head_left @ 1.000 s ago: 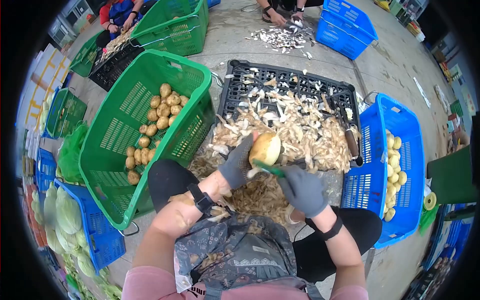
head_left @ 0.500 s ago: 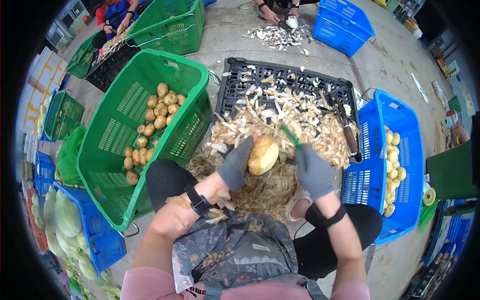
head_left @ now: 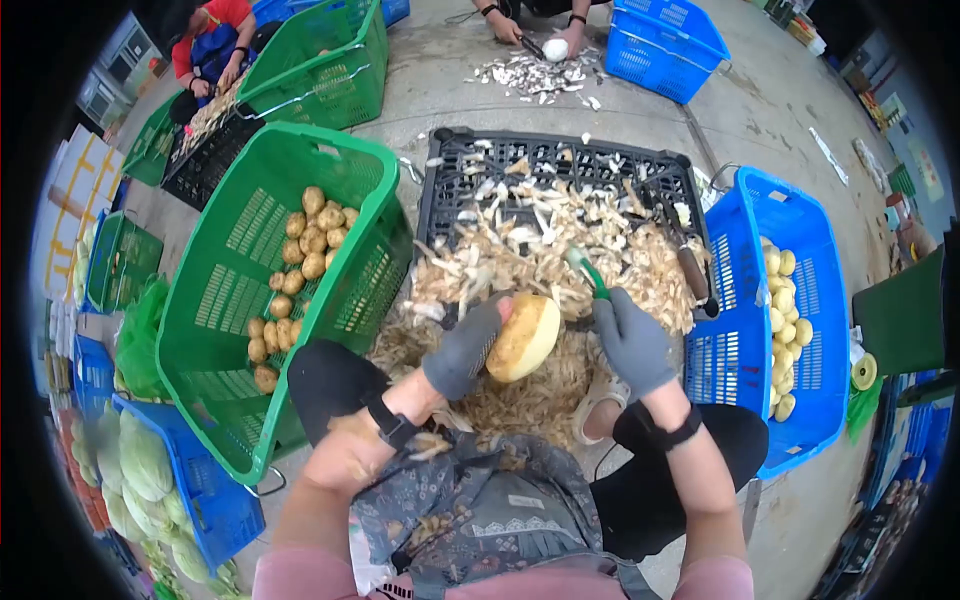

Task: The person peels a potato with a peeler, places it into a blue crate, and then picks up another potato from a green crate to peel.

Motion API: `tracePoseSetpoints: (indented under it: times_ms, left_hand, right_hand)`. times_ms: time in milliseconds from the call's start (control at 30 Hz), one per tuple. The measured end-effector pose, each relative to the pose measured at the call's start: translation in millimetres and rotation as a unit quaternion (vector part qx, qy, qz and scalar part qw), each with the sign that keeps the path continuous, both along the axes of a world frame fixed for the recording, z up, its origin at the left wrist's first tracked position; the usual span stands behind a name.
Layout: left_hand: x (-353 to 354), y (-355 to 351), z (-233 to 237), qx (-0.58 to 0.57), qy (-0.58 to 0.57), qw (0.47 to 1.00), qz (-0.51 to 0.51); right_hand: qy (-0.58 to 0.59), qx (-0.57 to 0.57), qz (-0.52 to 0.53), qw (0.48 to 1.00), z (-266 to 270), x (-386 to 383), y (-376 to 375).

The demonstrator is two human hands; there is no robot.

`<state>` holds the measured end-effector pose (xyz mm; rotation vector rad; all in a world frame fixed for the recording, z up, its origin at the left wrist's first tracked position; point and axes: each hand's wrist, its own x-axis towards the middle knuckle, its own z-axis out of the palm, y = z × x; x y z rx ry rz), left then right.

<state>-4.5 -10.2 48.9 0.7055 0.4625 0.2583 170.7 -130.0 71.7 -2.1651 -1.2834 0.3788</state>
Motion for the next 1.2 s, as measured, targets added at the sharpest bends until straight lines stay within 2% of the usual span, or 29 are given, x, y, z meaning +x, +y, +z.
tracePoseSetpoints:
  times_ms: [33, 67, 133, 167, 200, 267, 300, 367, 400, 467, 500, 533, 600, 667, 700, 733, 800, 867, 933, 1000, 1067, 1133, 1167, 1200]
  left_hand:
    - [5, 4, -6, -0.017, 0.001, 0.999, 0.032]
    - [7, 4, -9, -0.023, 0.002, 0.999, 0.040]
    - [8, 8, -10, -0.083, -0.038, 0.995, 0.035]
    - [9, 10, -13, -0.086, -0.027, 0.995, 0.033]
    - [10, 13, -13, -0.084, -0.029, 0.995, 0.038]
    - [10, 18, -14, -0.150, 0.001, 0.988, 0.043]
    - [11, 18, -26, -0.159, -0.003, 0.986, 0.044]
    - [8, 16, -28, -0.163, 0.007, 0.986, 0.035]
    - [8, 15, -26, -0.167, 0.017, 0.985, 0.025]
    - [5, 9, -31, -0.179, 0.013, 0.983, 0.025]
    - [6, 12, -32, -0.182, 0.006, 0.983, 0.025]
    - [7, 15, -36, -0.189, -0.004, 0.981, 0.031]
    - [9, 19, -30, -0.221, -0.045, 0.974, 0.006]
    - [5, 13, -15, -0.152, 0.089, 0.978, 0.109]
    - [2, 19, -24, -0.284, 0.002, 0.955, 0.083]
    - [0, 19, -29, -0.284, 0.000, 0.955, 0.086]
    - [-2, 22, -26, -0.276, -0.026, 0.960, 0.043]
    - [2, 19, -21, -0.269, -0.015, 0.961, 0.061]
    - [3, 15, -15, -0.252, 0.018, 0.964, 0.086]
    - [1, 16, -26, -0.219, 0.025, 0.974, 0.055]
    - [6, 17, -27, -0.184, 0.021, 0.982, 0.028]
    - [10, 15, -25, -0.180, 0.018, 0.983, 0.020]
    - [10, 16, -27, -0.173, 0.033, 0.984, 0.035]
    - [7, 16, -27, -0.175, 0.038, 0.983, 0.032]
  right_hand:
    - [0.121, 0.137, 0.002, 0.983, 6, -15, -6]
    - [0.123, 0.131, 0.009, 0.984, 0, -23, -9]
    - [0.267, 0.112, 0.049, 0.956, -12, -34, -11]
    - [0.198, 0.083, 0.063, 0.975, 2, -37, -10]
    - [0.198, 0.084, 0.069, 0.974, 3, -35, -9]
    - [0.009, 0.081, 0.125, 0.989, 2, -32, -10]
    - [0.009, 0.081, 0.128, 0.988, -2, -34, -10]
    - [-0.085, 0.098, 0.186, 0.974, -15, -36, -11]
    - [-0.084, 0.096, 0.184, 0.975, -21, -28, -9]
    - [-0.106, 0.011, 0.049, 0.993, -25, -7, -3]
    - [-0.096, 0.060, 0.079, 0.990, -19, -9, -7]
    - [-0.101, 0.061, 0.081, 0.990, -12, -18, -10]
    - [-0.148, 0.087, 0.217, 0.961, -3, -43, -12]
    - [-0.112, 0.096, 0.205, 0.968, -20, -39, -9]
    - [-0.078, 0.040, 0.111, 0.990, -20, -31, -5]
    - [-0.047, -0.015, 0.017, 0.999, -19, -22, -1]
    - [-0.066, -0.004, 0.029, 0.997, -14, -22, 1]
    - [-0.110, 0.109, 0.173, 0.973, -6, -46, -6]
    - [-0.109, 0.128, 0.161, 0.973, -15, -40, -1]
    - [-0.036, -0.007, -0.030, 0.999, -12, -15, 2]
    - [-0.046, -0.004, -0.008, 0.999, 2, -18, -3]
    - [-0.056, 0.103, 0.149, 0.982, 4, -37, -7]
    - [-0.079, 0.080, 0.191, 0.975, -4, -39, -9]
    - [-0.075, 0.078, 0.187, 0.976, -8, -36, -9]
